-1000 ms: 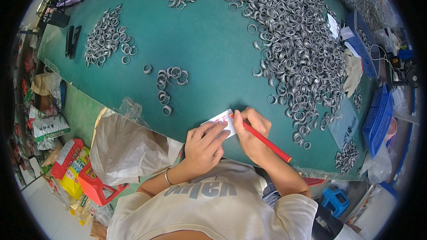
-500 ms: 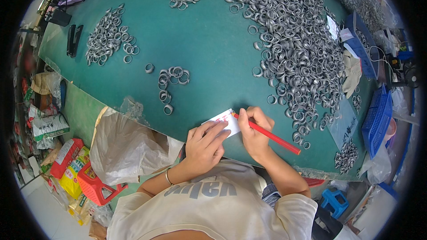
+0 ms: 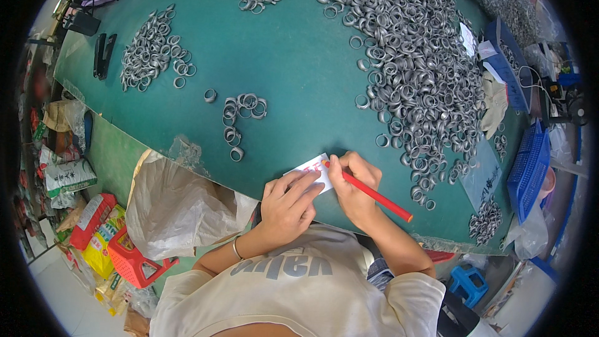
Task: The person writes on a small paper tag using a red pen, then sorts through a pile of metal rings on a green tabletop, picking up individual rings to inspect them and placing some into a plastic bag.
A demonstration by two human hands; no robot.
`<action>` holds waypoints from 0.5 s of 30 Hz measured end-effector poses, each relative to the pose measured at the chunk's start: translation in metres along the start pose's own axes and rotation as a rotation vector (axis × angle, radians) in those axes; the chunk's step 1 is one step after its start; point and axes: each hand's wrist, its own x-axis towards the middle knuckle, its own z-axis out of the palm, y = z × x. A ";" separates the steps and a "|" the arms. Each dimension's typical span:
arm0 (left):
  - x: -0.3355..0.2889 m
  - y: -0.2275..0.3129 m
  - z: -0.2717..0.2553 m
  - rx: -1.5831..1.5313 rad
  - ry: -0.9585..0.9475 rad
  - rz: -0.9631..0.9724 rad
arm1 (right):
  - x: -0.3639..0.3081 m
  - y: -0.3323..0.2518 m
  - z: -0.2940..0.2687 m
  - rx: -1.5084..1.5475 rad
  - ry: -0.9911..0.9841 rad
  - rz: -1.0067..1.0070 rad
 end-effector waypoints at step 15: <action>0.001 0.000 0.001 0.000 0.002 0.000 | 0.001 -0.002 -0.001 -0.011 0.015 -0.002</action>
